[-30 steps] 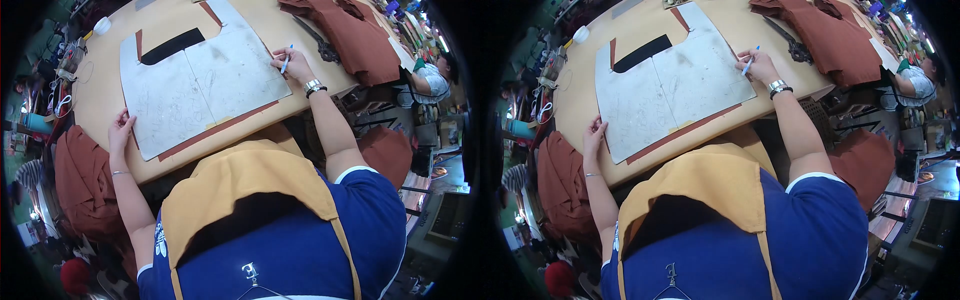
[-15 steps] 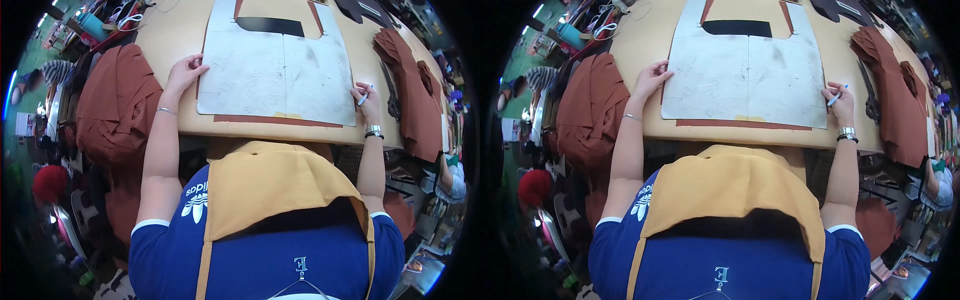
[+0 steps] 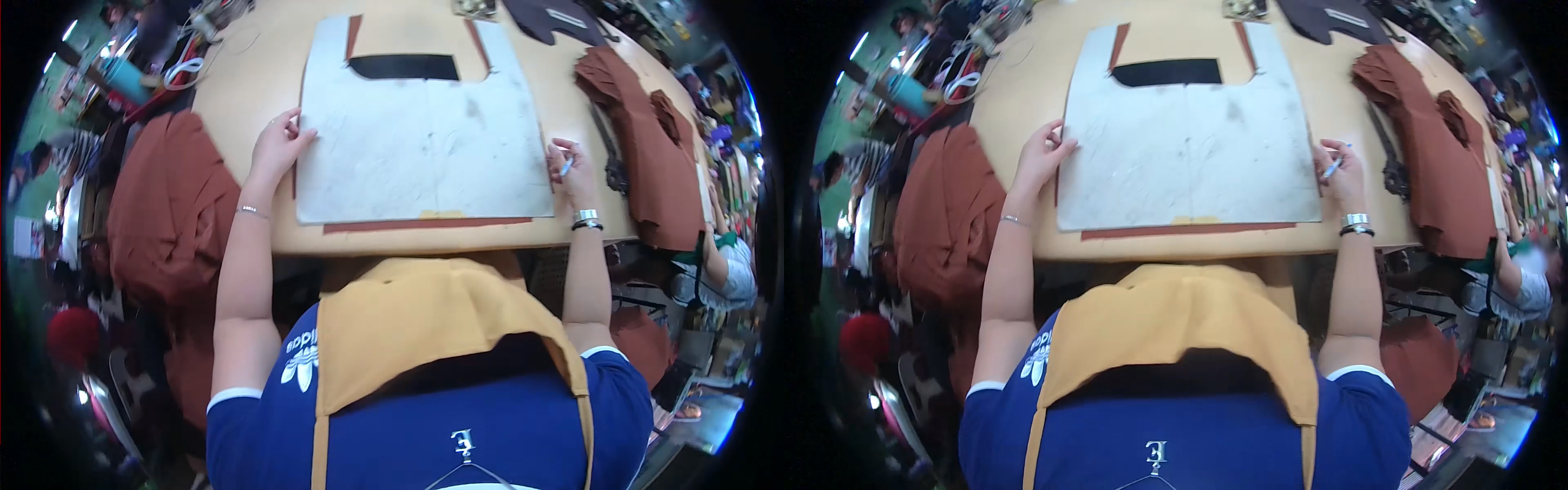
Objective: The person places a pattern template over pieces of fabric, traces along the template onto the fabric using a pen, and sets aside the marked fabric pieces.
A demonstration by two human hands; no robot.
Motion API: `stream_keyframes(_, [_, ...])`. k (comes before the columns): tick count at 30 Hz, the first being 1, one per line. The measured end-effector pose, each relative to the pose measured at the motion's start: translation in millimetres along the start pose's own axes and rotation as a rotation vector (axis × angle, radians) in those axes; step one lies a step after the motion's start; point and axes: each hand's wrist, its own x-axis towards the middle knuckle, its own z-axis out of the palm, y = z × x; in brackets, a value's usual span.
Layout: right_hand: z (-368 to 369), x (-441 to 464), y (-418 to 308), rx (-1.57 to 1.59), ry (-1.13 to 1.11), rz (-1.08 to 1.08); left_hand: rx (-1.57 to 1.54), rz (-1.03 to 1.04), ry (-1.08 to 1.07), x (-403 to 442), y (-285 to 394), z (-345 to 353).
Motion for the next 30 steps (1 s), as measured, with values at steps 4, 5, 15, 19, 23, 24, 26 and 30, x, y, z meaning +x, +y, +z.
stream_keyframes(4, [14.6, -2.5, -27.3, 0.142, 0.084, -0.091, 0.188, 0.241, -0.072, 26.4, 59.9, 21.0])
stream_keyframes(5, [19.3, -0.3, -32.2, 0.213, 0.069, -0.079, 0.2, 0.298, -0.118, 37.7, 73.0, 29.8])
stream_keyframes(15, [91.7, 19.7, -55.5, 0.21, -0.048, -0.122, 0.378, 0.396, -0.411, 102.5, 129.5, 83.6])
stream_keyframes(19, [123.2, 38.3, -64.2, 0.247, -0.097, -0.218, 0.397, 0.404, -0.429, 98.8, 132.7, 80.3])
stream_keyframes(23, [170.1, 64.5, -64.5, 0.196, -0.107, -0.339, 0.443, 0.44, -0.38, 92.1, 133.8, 81.5])
stream_keyframes(24, [181.3, 69.4, -67.5, 0.172, -0.109, -0.404, 0.451, 0.448, -0.373, 91.0, 133.1, 81.8])
stream_keyframes(26, [195.8, 72.0, -71.4, 0.12, -0.118, -0.468, 0.46, 0.465, -0.356, 88.0, 132.2, 81.9])
stream_keyframes(30, [206.3, 70.8, -73.0, 0.046, -0.133, -0.476, 0.457, 0.486, -0.307, 83.6, 126.0, 84.7])
